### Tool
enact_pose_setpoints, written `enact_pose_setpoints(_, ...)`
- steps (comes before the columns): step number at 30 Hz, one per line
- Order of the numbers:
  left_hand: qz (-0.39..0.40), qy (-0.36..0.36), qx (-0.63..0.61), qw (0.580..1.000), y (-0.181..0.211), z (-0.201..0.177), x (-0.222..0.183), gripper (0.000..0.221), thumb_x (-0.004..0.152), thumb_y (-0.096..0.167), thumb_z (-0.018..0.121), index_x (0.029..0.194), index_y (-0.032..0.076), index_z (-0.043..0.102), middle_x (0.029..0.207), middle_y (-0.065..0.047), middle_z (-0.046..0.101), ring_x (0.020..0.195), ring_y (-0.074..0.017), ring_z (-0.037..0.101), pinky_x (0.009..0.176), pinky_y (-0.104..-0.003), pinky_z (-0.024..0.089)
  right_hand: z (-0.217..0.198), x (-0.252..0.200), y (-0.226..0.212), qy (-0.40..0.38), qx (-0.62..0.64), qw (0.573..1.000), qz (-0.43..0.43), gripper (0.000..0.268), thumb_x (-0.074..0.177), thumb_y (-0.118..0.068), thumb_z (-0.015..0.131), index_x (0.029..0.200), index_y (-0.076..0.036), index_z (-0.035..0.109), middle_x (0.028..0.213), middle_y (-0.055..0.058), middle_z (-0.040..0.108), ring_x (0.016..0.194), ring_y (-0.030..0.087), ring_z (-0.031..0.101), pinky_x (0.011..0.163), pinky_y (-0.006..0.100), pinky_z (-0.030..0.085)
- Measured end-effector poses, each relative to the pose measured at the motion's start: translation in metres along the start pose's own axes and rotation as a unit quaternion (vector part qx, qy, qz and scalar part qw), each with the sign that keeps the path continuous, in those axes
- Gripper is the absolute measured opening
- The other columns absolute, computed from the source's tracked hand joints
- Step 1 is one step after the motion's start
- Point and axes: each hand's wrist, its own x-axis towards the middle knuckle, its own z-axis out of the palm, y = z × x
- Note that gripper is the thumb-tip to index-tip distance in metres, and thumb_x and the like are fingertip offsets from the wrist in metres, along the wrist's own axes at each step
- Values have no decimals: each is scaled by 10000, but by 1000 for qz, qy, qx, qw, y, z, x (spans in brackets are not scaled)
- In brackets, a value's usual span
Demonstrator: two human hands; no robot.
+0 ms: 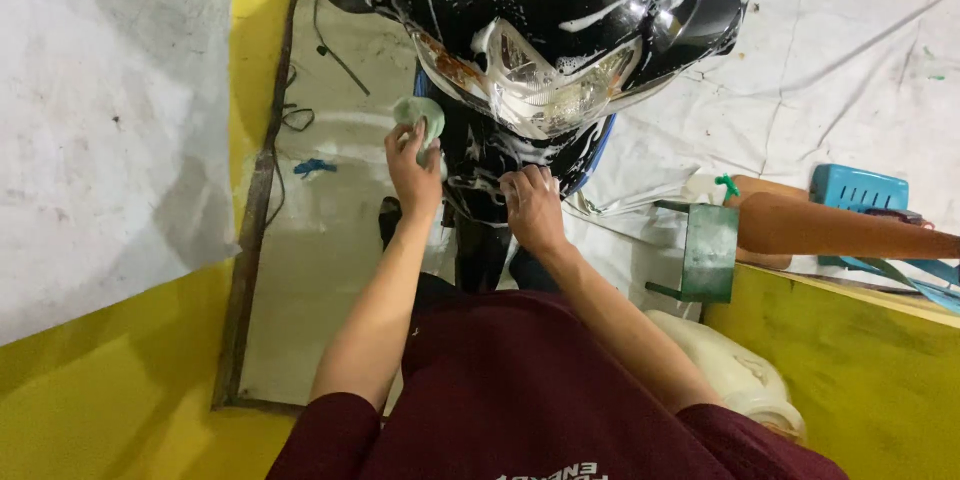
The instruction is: The person scrubs the front fairing, headlight, and handlebars of a black motorcycle using a soapy sponge. They repeatedly wipe the soapy surfaces and rinse the sponge in a green bucket placed on the seat.
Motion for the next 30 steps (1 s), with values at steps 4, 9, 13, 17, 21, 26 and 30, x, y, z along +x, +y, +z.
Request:
enact_pose_setpoints(4, 23, -1, 138, 990, -26, -1, -35, 431, 945, 119, 793, 1361, 122, 678, 1455, -210, 452, 1291, -377, 520, 1037, -447, 503, -1, 0, 3, -9, -8, 1000, -12, 94, 938, -90, 642, 1017, -89, 692, 996, 116, 616, 982, 359, 564, 847, 481, 452)
enact_pose_setpoints(9, 48, -30, 128, 990, -53, 7, -121, 449, 882, -11, 732, 1319, 82, 697, 1415, -182, 553, 1264, -377, 572, 1035, -448, 500, 2, 1, 5, -5, -25, 999, -22, 107, 929, -100, 647, 1023, -88, 695, 1008, 127, 621, 975, 367, 570, 819, 490, 451)
enact_pose_setpoints(13, -69, -111, 44, 990, -66, 14, -147, 425, 983, 57, 694, 1397, 93, 608, 1369, -180, 531, 1214, -359, 576, 948, -416, 540, 1, -1, 6, -6, -23, 1000, -17, 87, 932, -107, 653, 1006, -92, 695, 1008, 126, 626, 977, 371, 568, 835, 490, 456)
enact_pose_setpoints(17, 18, -45, 66, 997, -48, 12, -115, 469, 953, -6, 689, 1406, 96, 618, 1348, -202, 519, 1250, -396, 554, 1027, -457, 511, -2, -3, 6, -21, -23, 999, -14, 141, 929, -98, 649, 1061, -85, 698, 1032, 133, 620, 994, 366, 560, 866, 482, 458)
enact_pose_setpoints(21, 60, 27, 16, 998, -3, 12, -32, 484, 911, 4, 663, 1385, 89, 615, 1461, -208, 427, 1341, -410, 488, 1080, -454, 506, -2, -3, 6, -34, -18, 999, -10, 171, 918, -91, 644, 1079, -86, 701, 1043, 132, 617, 1025, 365, 557, 879, 473, 458)
enact_pose_setpoints(26, 28, -47, 36, 998, 18, 13, 26, 267, 976, 138, 713, 1237, 100, 670, 1436, -179, 462, 1284, -358, 527, 1057, -414, 525, 2, -3, 13, -24, -6, 999, -23, 164, 939, -94, 648, 1094, -90, 700, 1046, 124, 624, 1018, 360, 562, 888, 481, 455)
enact_pose_setpoints(30, 120, -59, 168, 977, 52, 26, 0, 257, 903, 203, 793, 1129, 99, 729, 1353, -165, 540, 1239, -375, 523, 1076, -471, 447, -1, -8, 16, -20, 39, 999, 13, 225, 915, -41, 644, 1123, -96, 706, 1083, 128, 644, 1064, 364, 575, 949, 480, 474)
